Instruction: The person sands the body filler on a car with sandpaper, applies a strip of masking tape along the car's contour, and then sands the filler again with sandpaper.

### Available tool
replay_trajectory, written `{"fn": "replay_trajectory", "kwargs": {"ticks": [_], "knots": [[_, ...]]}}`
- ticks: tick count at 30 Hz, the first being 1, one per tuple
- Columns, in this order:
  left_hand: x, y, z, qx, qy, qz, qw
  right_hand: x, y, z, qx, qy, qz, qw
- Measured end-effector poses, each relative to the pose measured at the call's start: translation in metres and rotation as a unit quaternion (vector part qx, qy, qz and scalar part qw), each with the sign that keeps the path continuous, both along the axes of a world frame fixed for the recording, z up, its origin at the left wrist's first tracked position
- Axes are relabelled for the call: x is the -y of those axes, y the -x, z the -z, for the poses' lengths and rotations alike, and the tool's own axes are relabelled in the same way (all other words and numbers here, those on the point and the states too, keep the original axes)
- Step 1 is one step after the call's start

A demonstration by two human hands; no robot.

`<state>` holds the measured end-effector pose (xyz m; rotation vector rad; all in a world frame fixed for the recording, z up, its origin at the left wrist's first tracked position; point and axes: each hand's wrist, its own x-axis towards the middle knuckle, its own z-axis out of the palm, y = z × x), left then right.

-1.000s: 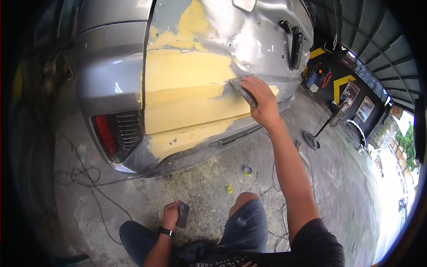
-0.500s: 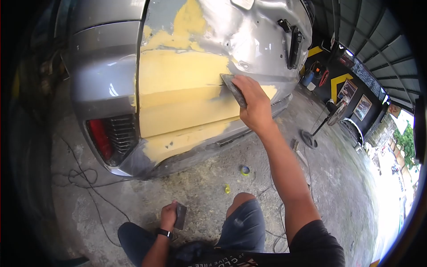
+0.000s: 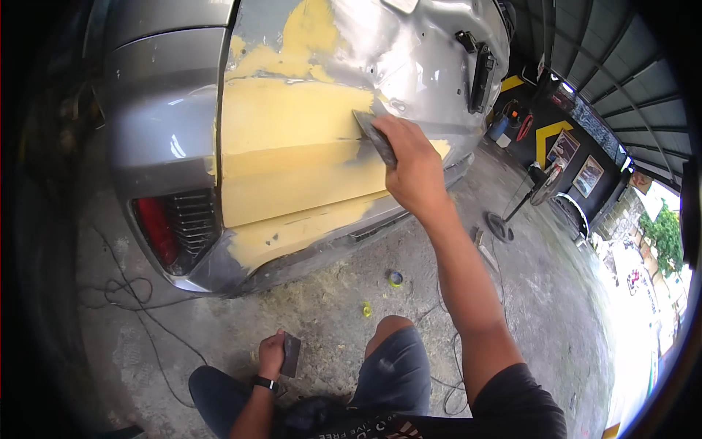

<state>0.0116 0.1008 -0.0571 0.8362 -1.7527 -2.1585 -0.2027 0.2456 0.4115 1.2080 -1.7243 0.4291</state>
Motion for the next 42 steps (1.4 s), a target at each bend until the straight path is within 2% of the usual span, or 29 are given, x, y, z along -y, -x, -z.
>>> {"fn": "replay_trajectory", "kwargs": {"ticks": [5,7,11,13,19,22,26,29,32,35,38,40,42], "knots": [[0.003,-0.003,-0.017,0.014,0.03,-0.008,0.999,0.003,-0.007,-0.004,0.036,-0.009,0.021,0.999],[0.004,-0.005,-0.023,0.012,0.014,0.002,1.0,0.005,-0.007,-0.005,0.038,-0.005,-0.006,0.999],[0.005,0.0,-0.002,0.013,0.03,0.001,0.999,0.002,-0.002,0.01,0.041,0.004,0.007,0.999],[0.003,-0.002,-0.011,0.019,0.057,-0.003,0.998,0.006,-0.002,0.011,0.018,0.024,-0.008,1.0],[0.0,0.001,-0.01,-0.004,0.009,-0.011,1.0,0.01,-0.001,0.011,0.003,0.023,0.003,1.0],[0.002,-0.002,-0.017,0.014,0.048,-0.008,0.999,0.017,-0.001,0.004,0.013,0.013,-0.005,1.0],[0.004,-0.001,-0.018,0.026,0.035,0.011,0.999,0.019,-0.004,0.005,0.014,-0.002,0.006,1.0],[0.002,0.0,-0.025,0.017,0.051,0.002,0.999,0.024,0.0,0.008,-0.022,0.02,0.013,0.999],[-0.001,0.002,-0.018,0.008,0.013,0.007,1.0,0.03,-0.001,0.002,0.014,0.013,0.015,1.0],[0.001,0.0,-0.015,-0.006,0.018,0.005,1.0,0.033,0.004,0.011,-0.05,0.022,0.024,0.998],[-0.002,-0.001,-0.024,-0.002,0.043,0.002,0.999,0.038,-0.005,0.017,-0.035,0.047,0.047,0.997],[0.001,0.001,-0.023,0.004,0.042,0.004,0.999,0.049,-0.014,0.008,0.043,0.066,0.069,0.994],[-0.003,0.001,-0.024,-0.004,0.043,-0.003,0.999,0.049,-0.01,0.003,0.008,0.102,0.072,0.992]]}}
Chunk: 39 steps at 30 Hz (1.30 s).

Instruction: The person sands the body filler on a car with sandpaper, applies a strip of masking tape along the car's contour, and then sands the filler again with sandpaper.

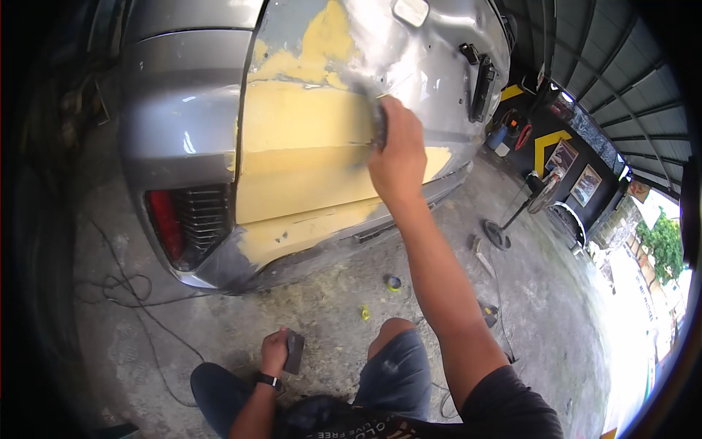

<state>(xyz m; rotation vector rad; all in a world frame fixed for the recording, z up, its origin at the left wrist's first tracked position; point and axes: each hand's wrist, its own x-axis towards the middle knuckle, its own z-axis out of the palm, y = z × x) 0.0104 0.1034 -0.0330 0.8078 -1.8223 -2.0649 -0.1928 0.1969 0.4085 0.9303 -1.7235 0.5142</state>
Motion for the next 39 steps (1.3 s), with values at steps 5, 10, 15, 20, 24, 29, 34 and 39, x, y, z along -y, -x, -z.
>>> {"fn": "replay_trajectory", "kwargs": {"ticks": [5,10,15,20,24,29,34,39], "knots": [[-0.002,0.001,0.013,-0.029,-0.014,-0.009,0.999,-0.058,-0.014,0.031,0.049,0.12,-0.008,0.992],[0.004,0.002,0.008,-0.036,0.01,-0.013,0.999,-0.194,0.017,0.244,0.461,0.482,-0.191,0.72],[0.002,0.002,0.012,-0.041,0.058,-0.004,0.997,-0.261,-0.016,0.324,0.588,0.474,0.097,0.648],[0.002,0.009,0.022,-0.031,0.053,-0.009,0.998,-0.232,-0.022,0.302,0.598,0.445,0.015,0.667],[-0.003,0.016,0.031,-0.071,-0.015,-0.039,0.997,-0.18,-0.048,0.316,0.633,0.136,0.066,0.759],[0.001,0.005,0.012,-0.052,0.102,0.054,0.992,-0.115,-0.108,0.39,0.841,0.161,-0.2,0.476],[-0.002,0.008,0.029,0.05,-0.017,0.05,0.997,-0.089,-0.138,0.414,0.919,0.2,-0.173,0.293],[-0.006,-0.004,0.034,-0.061,0.031,0.046,0.997,-0.083,-0.136,0.438,0.914,0.28,-0.199,0.215]]}}
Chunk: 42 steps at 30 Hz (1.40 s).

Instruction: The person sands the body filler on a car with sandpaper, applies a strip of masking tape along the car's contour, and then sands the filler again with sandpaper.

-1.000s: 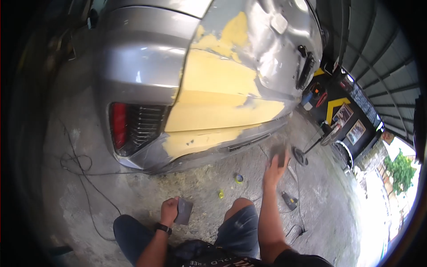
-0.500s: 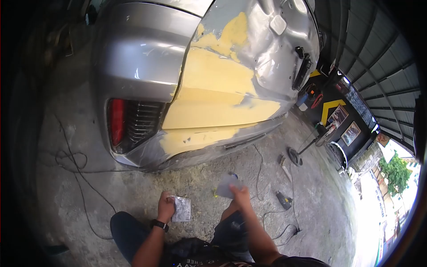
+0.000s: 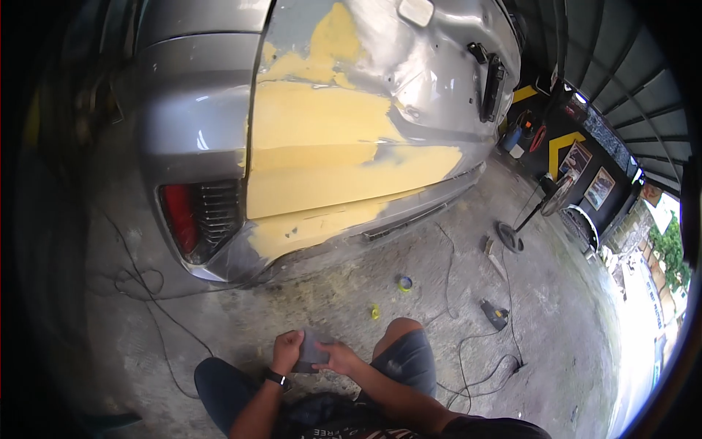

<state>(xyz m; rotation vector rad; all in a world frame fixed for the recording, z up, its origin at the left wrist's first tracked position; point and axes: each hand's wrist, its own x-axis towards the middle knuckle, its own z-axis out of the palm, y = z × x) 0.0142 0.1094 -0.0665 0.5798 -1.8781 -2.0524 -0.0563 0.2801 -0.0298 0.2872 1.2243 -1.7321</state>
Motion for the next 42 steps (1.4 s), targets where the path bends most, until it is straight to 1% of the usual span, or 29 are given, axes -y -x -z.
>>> {"fn": "replay_trajectory", "kwargs": {"ticks": [1,3,5,6,8,9,10,12,14,15,17,18,20,22,24,25,26,27,28,29,31,32,33,34,38,39,40,41,42], "knots": [[0.005,-0.001,0.003,0.008,0.066,0.021,0.998,0.001,0.002,0.006,-0.001,0.005,-0.011,1.0],[0.007,-0.005,-0.001,0.026,0.076,0.028,0.996,0.005,0.004,0.012,0.0,0.018,-0.023,1.0],[-0.001,-0.01,-0.019,0.032,0.034,0.019,0.999,0.004,0.008,0.006,-0.013,0.02,0.1,0.995],[0.0,-0.011,-0.017,0.034,0.04,0.016,0.999,0.004,0.016,0.005,-0.01,0.025,0.097,0.995],[-0.001,-0.013,-0.006,0.02,0.137,0.038,0.99,0.0,0.036,0.006,-0.027,0.065,0.234,0.97],[-0.004,-0.019,-0.027,0.033,0.185,0.018,0.982,-0.002,0.046,-0.001,-0.023,0.068,0.234,0.97],[-0.001,-0.02,-0.023,0.036,0.188,0.018,0.981,-0.004,0.058,-0.011,-0.032,0.033,0.262,0.964],[0.009,-0.019,-0.005,0.147,0.269,-0.045,0.951,-0.003,0.06,-0.015,-0.038,0.0,0.292,0.956],[0.019,-0.018,0.006,0.117,0.214,-0.087,0.966,-0.001,0.052,-0.003,-0.069,0.017,0.169,0.983],[0.021,-0.017,0.008,0.085,0.155,-0.129,0.976,0.003,0.044,0.0,-0.068,0.019,0.171,0.983],[0.022,-0.013,0.002,0.083,0.132,-0.127,0.98,0.015,0.021,0.0,-0.024,-0.039,0.05,0.998],[0.021,-0.012,0.001,0.082,0.107,-0.125,0.983,0.018,0.014,0.004,-0.021,-0.037,0.052,0.998],[0.018,-0.012,0.001,0.096,0.147,-0.069,0.982,0.022,0.002,0.011,-0.03,-0.018,-0.044,0.998],[0.012,-0.012,-0.006,0.109,0.187,-0.015,0.976,0.022,0.003,0.024,-0.031,-0.015,-0.034,0.999],[0.006,-0.014,-0.013,0.077,0.136,0.026,0.987,0.014,0.015,0.034,-0.091,-0.03,0.132,0.987],[0.008,-0.013,-0.002,0.036,0.141,0.048,0.988,0.008,0.031,0.041,-0.09,-0.028,0.13,0.987],[0.009,-0.014,-0.009,0.038,0.144,0.045,0.988,0.001,0.052,0.049,-0.07,0.003,0.212,0.975],[0.008,-0.016,-0.023,0.125,0.202,0.065,0.969,-0.002,0.065,0.051,-0.049,0.033,0.293,0.954],[0.009,-0.018,-0.032,0.211,0.258,0.085,0.939,-0.001,0.065,0.035,-0.047,0.036,0.293,0.954],[0.012,-0.018,-0.025,0.213,0.261,0.084,0.938,-0.001,0.063,0.019,-0.056,0.01,0.275,0.96],[0.016,-0.014,-0.004,0.139,0.151,-0.039,0.978,0.005,0.055,0.007,-0.065,-0.014,0.255,0.965],[0.019,-0.009,0.003,0.14,0.152,-0.041,0.978,0.01,0.048,0.009,-0.06,-0.025,0.182,0.981],[0.02,-0.005,0.007,0.101,0.08,-0.081,0.988,0.015,0.039,0.013,-0.052,-0.036,0.109,0.992],[0.019,-0.005,0.009,0.068,0.006,-0.118,0.991,0.019,0.03,0.013,-0.042,-0.038,0.112,0.992],[0.016,-0.005,0.026,0.025,-0.087,-0.1,0.991,0.028,0.002,0.048,-0.133,-0.089,0.004,0.987],[0.016,-0.007,0.033,0.055,-0.03,-0.097,0.993,0.026,0.0,0.041,-0.23,-0.192,-0.065,0.952],[0.016,-0.006,0.041,0.019,-0.059,-0.091,0.994,0.027,0.005,0.033,-0.325,-0.286,-0.139,0.89],[0.019,-0.007,0.05,0.034,-0.027,-0.073,0.996,0.029,0.009,0.02,-0.33,-0.262,-0.145,0.895],[0.008,-0.01,0.032,0.092,-0.009,-0.091,0.992,0.028,0.003,0.016,-0.331,-0.238,-0.15,0.901]]}}
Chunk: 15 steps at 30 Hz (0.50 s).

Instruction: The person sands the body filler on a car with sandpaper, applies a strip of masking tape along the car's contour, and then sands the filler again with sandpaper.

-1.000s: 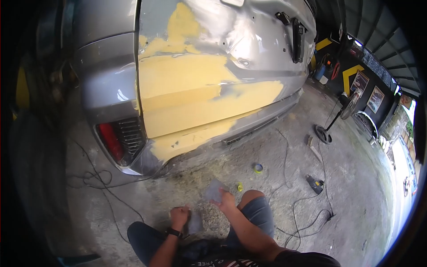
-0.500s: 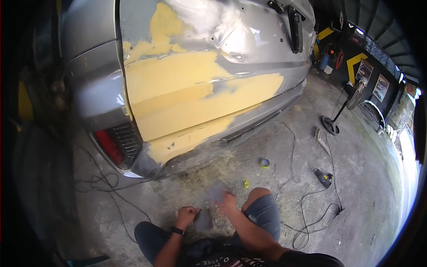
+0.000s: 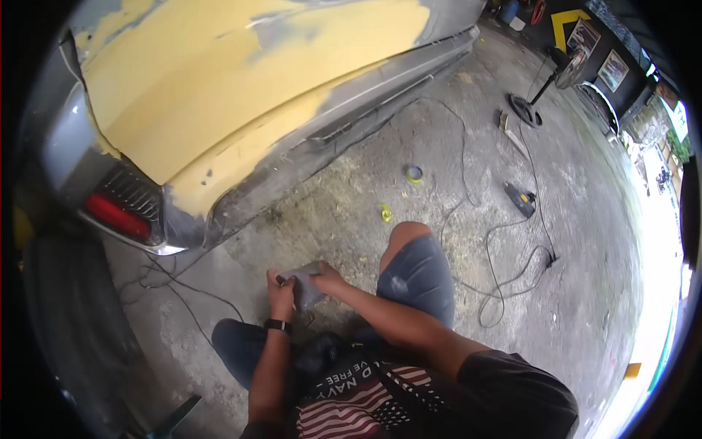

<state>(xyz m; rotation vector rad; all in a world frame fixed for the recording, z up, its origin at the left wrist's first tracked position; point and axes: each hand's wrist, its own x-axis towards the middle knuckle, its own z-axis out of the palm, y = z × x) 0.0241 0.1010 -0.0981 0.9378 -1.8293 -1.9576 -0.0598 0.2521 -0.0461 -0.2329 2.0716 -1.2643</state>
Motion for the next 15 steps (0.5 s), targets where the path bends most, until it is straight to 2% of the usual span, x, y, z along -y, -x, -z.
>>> {"fn": "replay_trajectory", "kwargs": {"ticks": [2,3,4,6,7,9,10,11,13,15], "knots": [[-0.008,-0.001,-0.015,0.004,-0.007,0.017,1.0,0.009,-0.004,0.033,0.032,0.05,0.026,0.998],[-0.004,-0.001,-0.014,0.01,0.029,0.05,0.998,0.01,-0.009,0.033,0.072,0.08,0.078,0.991],[-0.001,-0.001,-0.013,0.015,0.028,0.048,0.998,0.01,-0.01,0.034,0.076,0.079,0.077,0.991],[0.005,0.004,-0.017,0.054,-0.056,0.061,0.995,0.008,-0.003,0.037,0.129,0.113,0.145,0.975],[-0.001,0.004,-0.031,0.046,-0.022,0.02,0.998,0.006,0.002,0.04,0.13,0.111,0.145,0.975],[0.029,0.003,-0.015,0.059,-0.022,0.034,0.997,0.001,0.011,0.049,0.157,0.173,0.214,0.948],[0.049,0.0,-0.008,0.071,-0.018,0.051,0.996,-0.002,0.013,0.066,0.158,0.17,0.213,0.949],[0.064,-0.004,-0.012,0.002,-0.027,0.048,0.998,-0.006,0.016,0.086,0.117,0.136,0.198,0.964],[0.083,-0.024,-0.058,-0.036,-0.005,0.015,0.999,-0.021,0.021,0.095,0.073,0.096,0.182,0.976],[0.102,-0.05,-0.111,-0.073,0.219,0.016,0.973,-0.043,0.03,0.089,0.099,0.055,0.18,0.977]]}}
